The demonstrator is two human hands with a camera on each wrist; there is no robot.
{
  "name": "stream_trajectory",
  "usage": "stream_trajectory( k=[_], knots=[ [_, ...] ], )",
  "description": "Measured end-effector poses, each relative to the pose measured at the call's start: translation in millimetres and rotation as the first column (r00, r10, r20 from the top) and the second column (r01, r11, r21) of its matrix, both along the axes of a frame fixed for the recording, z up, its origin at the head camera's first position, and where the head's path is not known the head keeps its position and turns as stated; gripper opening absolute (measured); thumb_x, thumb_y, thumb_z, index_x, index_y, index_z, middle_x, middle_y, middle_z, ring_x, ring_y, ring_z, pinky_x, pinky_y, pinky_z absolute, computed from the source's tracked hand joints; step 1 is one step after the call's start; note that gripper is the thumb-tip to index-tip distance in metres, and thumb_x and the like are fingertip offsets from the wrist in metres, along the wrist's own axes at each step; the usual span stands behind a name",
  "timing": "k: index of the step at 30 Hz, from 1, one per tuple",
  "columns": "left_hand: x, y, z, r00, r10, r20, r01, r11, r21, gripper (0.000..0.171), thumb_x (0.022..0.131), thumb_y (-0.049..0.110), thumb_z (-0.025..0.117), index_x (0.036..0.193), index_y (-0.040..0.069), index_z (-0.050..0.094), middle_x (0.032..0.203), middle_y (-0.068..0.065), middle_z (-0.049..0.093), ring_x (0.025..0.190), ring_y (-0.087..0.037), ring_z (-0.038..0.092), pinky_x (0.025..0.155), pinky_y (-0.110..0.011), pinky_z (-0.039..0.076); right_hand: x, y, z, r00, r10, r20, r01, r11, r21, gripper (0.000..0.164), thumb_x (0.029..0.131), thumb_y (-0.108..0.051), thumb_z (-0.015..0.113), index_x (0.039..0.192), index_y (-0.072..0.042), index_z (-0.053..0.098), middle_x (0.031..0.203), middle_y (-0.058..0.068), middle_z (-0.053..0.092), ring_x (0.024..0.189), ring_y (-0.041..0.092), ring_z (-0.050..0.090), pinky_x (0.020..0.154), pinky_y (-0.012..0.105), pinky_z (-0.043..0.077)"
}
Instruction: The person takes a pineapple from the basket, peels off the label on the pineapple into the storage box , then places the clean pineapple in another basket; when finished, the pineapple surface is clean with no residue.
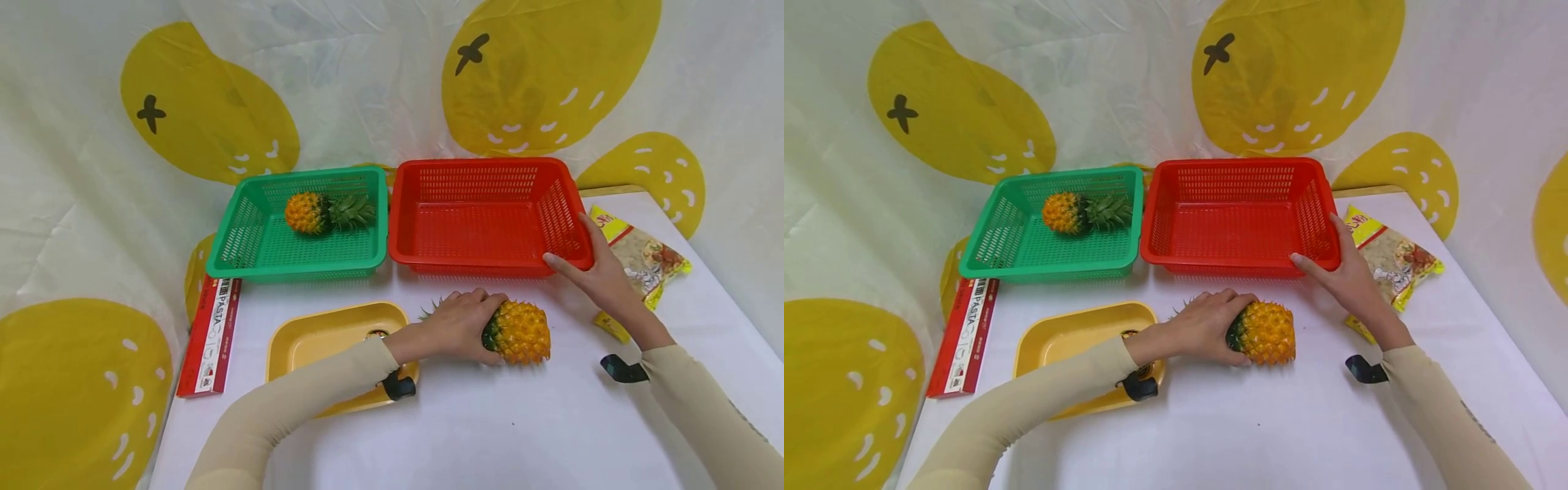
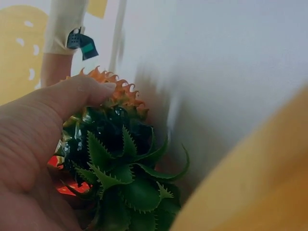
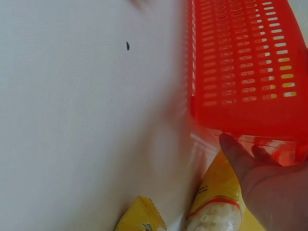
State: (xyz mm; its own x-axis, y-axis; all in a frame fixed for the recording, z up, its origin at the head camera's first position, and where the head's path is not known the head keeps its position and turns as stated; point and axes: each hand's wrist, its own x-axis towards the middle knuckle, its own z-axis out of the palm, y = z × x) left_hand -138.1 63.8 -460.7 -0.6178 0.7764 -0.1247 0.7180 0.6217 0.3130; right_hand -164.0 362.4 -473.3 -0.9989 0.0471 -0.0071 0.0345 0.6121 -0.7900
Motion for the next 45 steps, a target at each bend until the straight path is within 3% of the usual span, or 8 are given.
stream_trajectory(
  k=[9,16,21,27,34,40,42,45],
  knots=[
    [-3.5,-0.9,3.7,1.000,-0.027,0.000,0.027,1.000,-0.015,0.108,0.078,0.068,0.085,0.161,0.014,0.040,0.130,-0.001,0.057,0.114,-0.012,0.054,0.097,-0.030,0.043,0.1,-1.9,2.2,1.000,0.013,0.000,-0.013,1.000,-0.011,0.099,0.103,-0.046,0.067,0.171,-0.032,-0.004,0.170,0.021,0.023,0.144,0.049,0.034,0.102,0.065,0.044],
    [-3.7,0.8,5.2,1.000,-0.030,0.006,0.030,0.999,0.015,0.103,0.077,0.064,0.088,0.157,0.017,0.045,0.130,0.001,0.058,0.114,-0.010,0.054,0.097,-0.030,0.044,1.4,-2.0,3.3,1.000,0.009,0.009,-0.009,1.000,-0.021,0.098,0.103,-0.046,0.066,0.171,-0.032,-0.005,0.170,0.021,0.022,0.145,0.049,0.033,0.102,0.069,0.043],
    [-5.8,2.2,5.5,0.999,-0.020,0.030,0.018,0.998,0.061,0.095,0.075,0.057,0.092,0.152,0.019,0.050,0.131,0.005,0.060,0.116,-0.008,0.053,0.099,-0.030,0.043,-1.8,-2.1,3.8,1.000,0.008,0.015,-0.007,1.000,-0.009,0.099,0.102,-0.048,0.066,0.170,-0.033,-0.004,0.170,0.020,0.024,0.144,0.048,0.034,0.097,0.052,0.051],
    [-6.8,2.7,4.7,0.998,-0.036,0.053,0.031,0.994,0.104,0.089,0.074,0.052,0.094,0.147,0.019,0.056,0.129,0.008,0.062,0.115,-0.005,0.053,0.094,-0.027,0.042,-1.6,-2.1,0.8,1.000,0.009,0.017,-0.009,1.000,0.001,0.100,0.102,-0.048,0.067,0.170,-0.034,-0.004,0.169,0.022,0.025,0.144,0.049,0.034,0.096,0.055,0.052],
    [-4.9,-1.7,8.2,0.993,-0.071,0.093,0.053,0.981,0.189,0.084,0.074,0.049,0.096,0.143,0.018,0.059,0.124,0.011,0.064,0.110,0.000,0.053,0.092,-0.021,0.040,1.3,-1.0,-2.8,1.000,0.009,0.014,-0.008,1.000,-0.011,0.099,0.102,-0.048,0.067,0.171,-0.032,-0.003,0.167,0.024,0.026,0.142,0.049,0.035,0.076,0.014,0.046],
    [-7.4,-13.0,23.1,0.987,-0.097,0.130,0.052,0.949,0.310,0.085,0.073,0.044,0.097,0.143,0.015,0.058,0.124,0.009,0.061,0.110,0.000,0.052,0.096,-0.015,0.041,3.6,-1.1,-3.5,1.000,0.007,0.005,-0.007,1.000,-0.010,0.100,0.102,-0.047,0.068,0.171,-0.031,-0.003,0.168,0.024,0.026,0.142,0.050,0.036,0.088,0.033,0.055],
    [-9.2,-17.1,28.8,0.987,-0.097,0.125,0.050,0.941,0.333,0.085,0.074,0.043,0.097,0.144,0.015,0.058,0.126,0.008,0.061,0.112,0.000,0.051,0.097,-0.015,0.040,3.9,-0.9,-2.8,1.000,0.008,-0.003,-0.008,1.000,-0.022,0.100,0.102,-0.047,0.068,0.171,-0.031,-0.002,0.168,0.022,0.026,0.142,0.049,0.036,0.086,0.030,0.055],
    [-12.4,-23.0,36.7,0.987,-0.099,0.129,0.044,0.924,0.379,0.084,0.074,0.037,0.098,0.143,0.013,0.058,0.127,0.007,0.061,0.114,-0.001,0.050,0.098,-0.015,0.040,3.1,-0.6,-1.8,1.000,0.009,-0.010,-0.010,0.999,-0.034,0.100,0.102,-0.047,0.069,0.171,-0.032,-0.002,0.167,0.022,0.028,0.141,0.049,0.037,0.074,0.011,0.046]
  ],
)
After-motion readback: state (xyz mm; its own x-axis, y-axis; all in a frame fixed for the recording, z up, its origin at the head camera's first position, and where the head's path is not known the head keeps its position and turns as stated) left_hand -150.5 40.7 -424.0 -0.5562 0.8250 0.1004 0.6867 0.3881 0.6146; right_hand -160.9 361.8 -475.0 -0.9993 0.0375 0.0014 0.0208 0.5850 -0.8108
